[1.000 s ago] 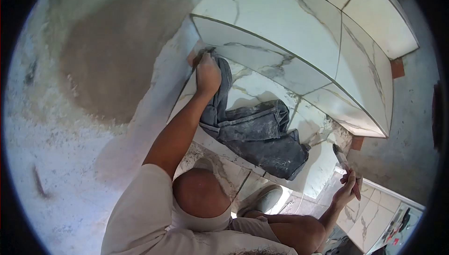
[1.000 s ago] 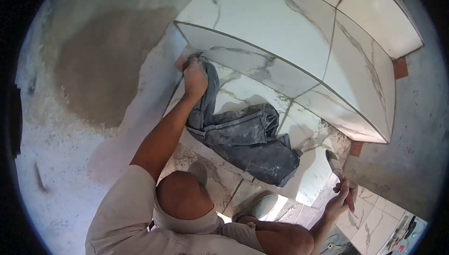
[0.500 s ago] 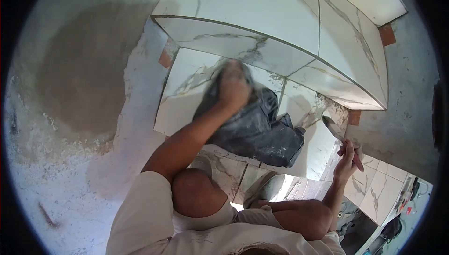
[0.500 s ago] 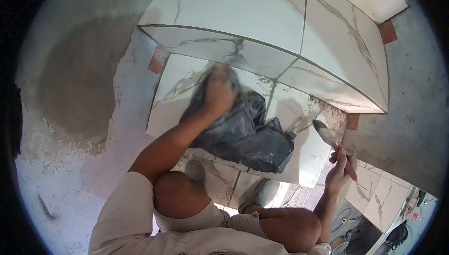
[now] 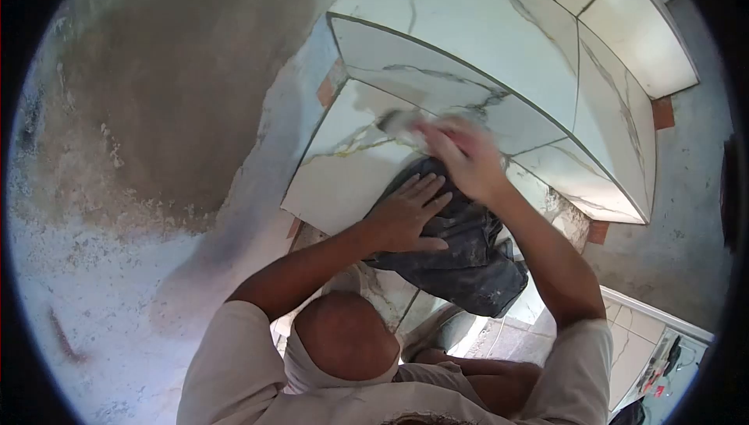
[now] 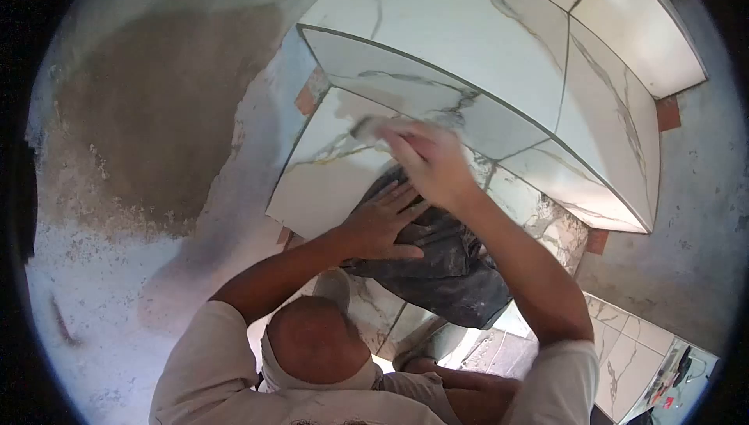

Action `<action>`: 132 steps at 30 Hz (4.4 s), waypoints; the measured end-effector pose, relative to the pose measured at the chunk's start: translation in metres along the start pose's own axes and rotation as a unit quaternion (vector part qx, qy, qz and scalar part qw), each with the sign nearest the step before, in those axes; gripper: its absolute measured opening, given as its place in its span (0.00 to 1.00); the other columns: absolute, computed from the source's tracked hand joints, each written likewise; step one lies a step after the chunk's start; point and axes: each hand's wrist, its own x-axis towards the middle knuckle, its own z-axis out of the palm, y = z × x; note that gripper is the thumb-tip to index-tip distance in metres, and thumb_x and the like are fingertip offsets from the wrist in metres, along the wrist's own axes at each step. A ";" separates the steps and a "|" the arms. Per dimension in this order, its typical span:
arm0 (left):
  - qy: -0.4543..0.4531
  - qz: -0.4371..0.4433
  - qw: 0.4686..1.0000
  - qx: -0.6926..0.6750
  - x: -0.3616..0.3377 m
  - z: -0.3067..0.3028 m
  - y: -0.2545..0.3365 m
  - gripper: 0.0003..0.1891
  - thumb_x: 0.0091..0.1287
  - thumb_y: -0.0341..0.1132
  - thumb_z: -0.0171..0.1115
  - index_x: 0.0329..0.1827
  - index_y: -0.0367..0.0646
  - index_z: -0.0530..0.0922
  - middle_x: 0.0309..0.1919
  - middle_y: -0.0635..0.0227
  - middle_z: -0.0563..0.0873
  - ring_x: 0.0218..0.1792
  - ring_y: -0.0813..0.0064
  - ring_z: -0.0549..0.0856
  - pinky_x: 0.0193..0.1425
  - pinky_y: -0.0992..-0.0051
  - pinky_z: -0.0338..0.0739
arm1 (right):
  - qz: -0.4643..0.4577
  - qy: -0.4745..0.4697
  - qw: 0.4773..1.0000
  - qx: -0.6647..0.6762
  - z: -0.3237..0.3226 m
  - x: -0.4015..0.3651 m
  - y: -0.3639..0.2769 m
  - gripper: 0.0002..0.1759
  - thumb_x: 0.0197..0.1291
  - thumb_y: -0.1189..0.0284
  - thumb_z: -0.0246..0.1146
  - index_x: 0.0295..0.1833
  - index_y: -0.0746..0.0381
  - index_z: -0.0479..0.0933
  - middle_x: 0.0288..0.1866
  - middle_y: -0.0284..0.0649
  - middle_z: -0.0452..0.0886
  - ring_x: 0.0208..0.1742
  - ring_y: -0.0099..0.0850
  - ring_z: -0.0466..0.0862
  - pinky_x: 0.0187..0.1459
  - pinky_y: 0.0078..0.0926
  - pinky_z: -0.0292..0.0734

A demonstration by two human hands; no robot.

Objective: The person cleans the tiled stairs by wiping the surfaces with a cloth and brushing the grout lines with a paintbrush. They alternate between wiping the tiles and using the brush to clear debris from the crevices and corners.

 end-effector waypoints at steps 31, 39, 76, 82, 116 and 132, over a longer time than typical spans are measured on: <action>0.071 -0.035 0.997 -0.009 -0.010 0.009 -0.011 0.24 0.70 0.36 0.55 0.67 0.34 0.69 0.69 0.45 0.67 0.71 0.44 0.65 0.76 0.49 0.54 | -0.034 0.100 0.981 -0.165 0.086 0.060 0.050 0.10 0.58 0.75 0.65 0.47 0.60 0.83 0.38 0.47 0.83 0.35 0.47 0.83 0.37 0.37 0.79; 0.152 -0.124 0.980 0.039 -0.011 0.012 -0.030 0.25 0.68 0.35 0.58 0.65 0.31 0.71 0.72 0.45 0.65 0.73 0.46 0.64 0.75 0.47 0.55 | 0.345 0.131 0.854 -0.367 -0.118 -0.132 0.028 0.07 0.64 0.74 0.64 0.43 0.65 0.85 0.32 0.43 0.85 0.31 0.28 0.85 0.34 0.26 0.78; 0.003 0.122 0.953 0.278 0.141 0.028 -0.007 0.26 0.66 0.35 0.56 0.63 0.26 0.71 0.61 0.43 0.77 0.64 0.46 0.74 0.70 0.55 0.67 | 0.255 0.392 0.884 -0.006 -0.125 -0.305 0.027 0.10 0.68 0.72 0.62 0.40 0.69 0.83 0.30 0.43 0.84 0.25 0.25 0.81 0.29 0.22 0.75; 0.045 0.135 0.967 0.213 0.182 0.070 0.050 0.23 0.66 0.36 0.55 0.59 0.27 0.75 0.61 0.46 0.78 0.62 0.51 0.77 0.69 0.57 0.68 | 0.221 0.408 0.886 0.002 -0.128 -0.292 0.034 0.12 0.68 0.70 0.62 0.42 0.70 0.83 0.29 0.42 0.83 0.25 0.24 0.81 0.30 0.20 0.75; 0.027 0.088 0.983 0.160 0.114 0.067 0.051 0.34 0.65 0.42 0.62 0.67 0.25 0.66 0.69 0.39 0.68 0.71 0.46 0.67 0.77 0.52 0.55 | 0.255 0.452 0.855 0.008 -0.127 -0.305 0.020 0.14 0.72 0.68 0.58 0.47 0.69 0.81 0.31 0.38 0.83 0.29 0.22 0.81 0.32 0.18 0.74; 0.032 0.066 0.988 0.137 0.108 0.075 0.054 0.34 0.68 0.41 0.59 0.70 0.25 0.63 0.70 0.38 0.66 0.72 0.43 0.65 0.77 0.51 0.54 | 0.243 0.456 0.856 0.012 -0.130 -0.297 0.032 0.15 0.72 0.67 0.58 0.47 0.70 0.81 0.32 0.39 0.83 0.29 0.23 0.81 0.32 0.19 0.74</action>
